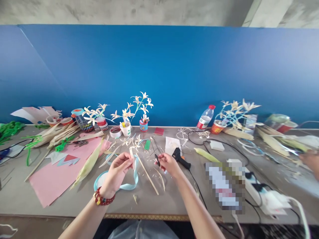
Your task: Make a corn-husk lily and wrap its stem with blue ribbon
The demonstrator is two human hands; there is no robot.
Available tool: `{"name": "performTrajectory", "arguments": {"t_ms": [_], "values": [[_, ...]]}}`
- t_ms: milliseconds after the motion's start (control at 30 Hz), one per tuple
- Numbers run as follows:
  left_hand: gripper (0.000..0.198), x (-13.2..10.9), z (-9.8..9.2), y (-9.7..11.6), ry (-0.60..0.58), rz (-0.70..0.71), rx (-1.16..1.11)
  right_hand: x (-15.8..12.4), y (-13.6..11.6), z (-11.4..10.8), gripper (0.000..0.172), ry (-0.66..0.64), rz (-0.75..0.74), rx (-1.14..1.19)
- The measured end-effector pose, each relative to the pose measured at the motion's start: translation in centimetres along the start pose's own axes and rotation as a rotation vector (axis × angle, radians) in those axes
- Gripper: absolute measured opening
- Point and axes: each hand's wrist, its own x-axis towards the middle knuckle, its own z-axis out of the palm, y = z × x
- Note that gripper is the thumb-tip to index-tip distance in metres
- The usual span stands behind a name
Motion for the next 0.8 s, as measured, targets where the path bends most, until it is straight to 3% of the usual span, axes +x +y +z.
{"name": "performTrajectory", "arguments": {"t_ms": [100,233,500,800], "values": [[0.016,0.1,0.2,-0.3,-0.005,-0.019,-0.034,-0.6,0.0,0.0,0.034,-0.074,-0.061,0.284],[0.015,0.5,0.5,-0.6,-0.007,-0.025,-0.066,-1.6,-0.7,0.1,0.036,-0.141,-0.067,0.672],[0.015,0.2,1.4,-0.6,0.027,-0.009,-0.14,-5.3,-2.2,2.9,0.042,-0.127,-0.05,0.773],[0.016,-0.2,2.9,-1.0,0.086,0.047,-0.169,-8.2,-3.8,5.1,0.055,-0.237,-0.075,0.784]]}}
